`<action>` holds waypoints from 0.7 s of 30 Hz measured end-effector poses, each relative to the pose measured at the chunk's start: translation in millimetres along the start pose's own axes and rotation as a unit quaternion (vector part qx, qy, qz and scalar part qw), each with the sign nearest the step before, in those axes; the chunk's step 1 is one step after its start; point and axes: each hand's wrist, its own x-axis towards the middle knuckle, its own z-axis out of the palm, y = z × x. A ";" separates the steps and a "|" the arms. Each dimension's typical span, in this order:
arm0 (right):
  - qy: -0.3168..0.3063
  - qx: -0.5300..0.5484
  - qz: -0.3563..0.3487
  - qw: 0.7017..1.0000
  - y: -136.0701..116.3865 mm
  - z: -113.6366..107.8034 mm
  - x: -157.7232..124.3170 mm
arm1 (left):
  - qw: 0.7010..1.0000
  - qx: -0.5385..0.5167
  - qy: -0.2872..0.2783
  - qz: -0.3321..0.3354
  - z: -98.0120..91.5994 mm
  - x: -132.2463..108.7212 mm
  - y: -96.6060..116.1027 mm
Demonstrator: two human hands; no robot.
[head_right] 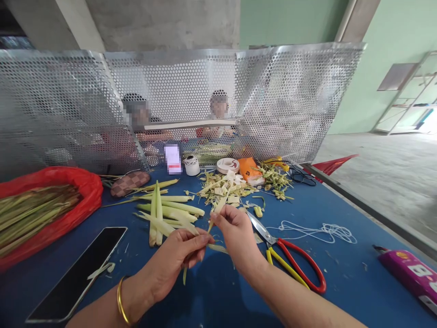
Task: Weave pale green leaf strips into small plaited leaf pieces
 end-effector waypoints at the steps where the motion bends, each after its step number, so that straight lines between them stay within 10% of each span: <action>1: 0.003 -0.013 -0.005 1.000 1.0 -0.3 0.7 | 1.000 0.013 -0.011 0.004 -0.5 -0.3 0.7; 11: -0.132 -0.180 -0.082 0.971 -12.5 -8.9 -1.3 | 0.994 -0.091 -0.001 0.060 -13.5 -1.5 14.8; 21: -0.109 -0.364 -0.173 0.909 -7.4 -12.2 -7.2 | 0.996 0.019 0.048 0.074 -12.3 3.6 7.3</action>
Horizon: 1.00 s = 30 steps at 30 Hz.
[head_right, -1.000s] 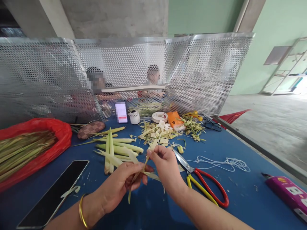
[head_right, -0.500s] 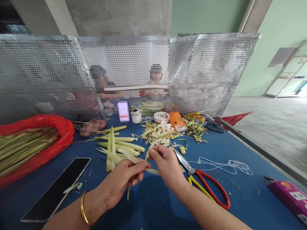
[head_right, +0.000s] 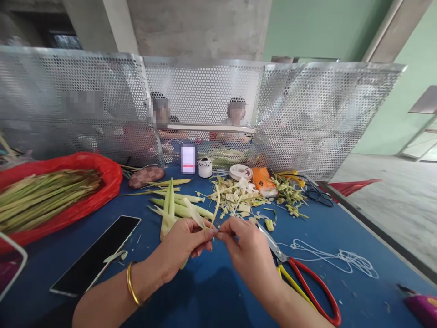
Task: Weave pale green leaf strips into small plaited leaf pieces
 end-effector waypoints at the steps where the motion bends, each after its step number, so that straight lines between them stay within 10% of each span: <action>1: -0.003 -0.014 -0.009 1.000 -0.2 -1.1 0.0 | 1.000 0.009 -0.002 0.004 0.0 0.4 0.2; 19: -0.011 -0.066 -0.072 0.995 -2.6 -20.7 4.8 | 0.992 -0.086 -0.077 -0.047 -11.0 2.5 8.9; 23: 0.093 -0.085 -0.112 0.986 -5.5 -19.4 5.4 | 0.993 -0.027 -0.103 -0.045 -6.0 0.4 5.7; 30: 0.018 0.019 -0.068 0.997 -5.3 5.7 3.0 | 0.981 0.089 -0.159 -0.058 8.8 -7.0 -2.7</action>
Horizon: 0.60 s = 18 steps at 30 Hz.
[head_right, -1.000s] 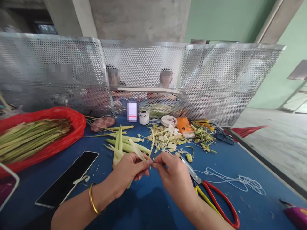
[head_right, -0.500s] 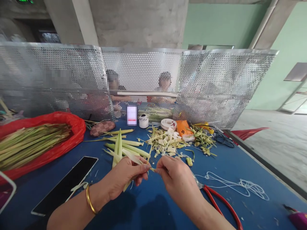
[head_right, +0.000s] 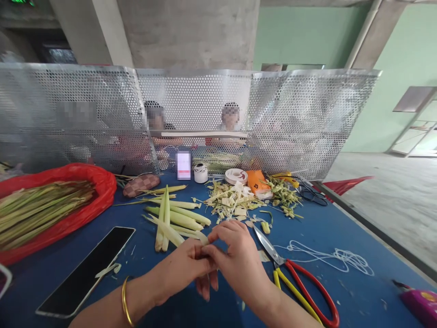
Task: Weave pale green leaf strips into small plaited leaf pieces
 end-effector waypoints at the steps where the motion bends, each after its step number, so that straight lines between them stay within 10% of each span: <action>1: 0.010 0.007 0.005 1.000 0.1 1.5 -0.3 | 1.000 -0.008 0.004 0.000 1.0 0.6 -0.8; 18: 0.108 -0.042 -0.010 0.993 3.8 -1.2 -2.4 | 0.993 -0.105 0.046 -0.009 -3.1 5.9 -4.1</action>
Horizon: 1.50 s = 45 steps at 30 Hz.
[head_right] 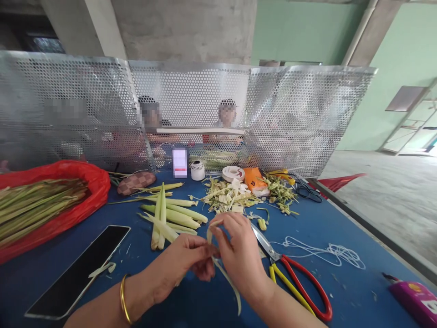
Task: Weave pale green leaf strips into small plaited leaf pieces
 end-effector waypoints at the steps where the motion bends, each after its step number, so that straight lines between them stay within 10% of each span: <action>1: 0.031 -0.021 -0.029 0.999 -1.6 -4.7 0.1 | 0.999 -0.032 0.018 0.008 -1.3 0.1 2.2; 6: 0.039 -0.031 -0.104 0.993 -15.8 -9.5 -12.4 | 0.978 -0.191 0.066 0.059 -5.4 -3.8 15.0; 10: -0.078 0.048 0.038 0.995 -18.5 12.4 -19.6 | 0.970 -0.216 0.069 0.088 -0.9 -6.8 16.1; 16: -0.057 0.134 0.113 0.983 -12.9 23.8 -20.9 | 0.971 -0.192 0.094 0.103 6.1 -7.3 10.7; 22: -0.063 0.123 0.068 0.988 -12.9 20.7 -23.3 | 0.956 -0.211 0.167 0.120 4.5 -8.7 7.2; 33: -0.087 0.033 -0.059 0.994 -14.7 15.0 -18.6 | 0.961 -0.211 0.137 0.111 0.0 -8.1 11.0; 40: 0.066 -0.159 -0.134 0.976 -2.9 -10.5 -4.2 | 0.970 -0.198 0.088 0.108 -7.8 -8.6 18.7; 45: -0.041 -0.106 -0.106 0.988 3.5 -7.5 1.6 | 0.970 -0.214 0.091 0.071 -6.6 -8.3 18.1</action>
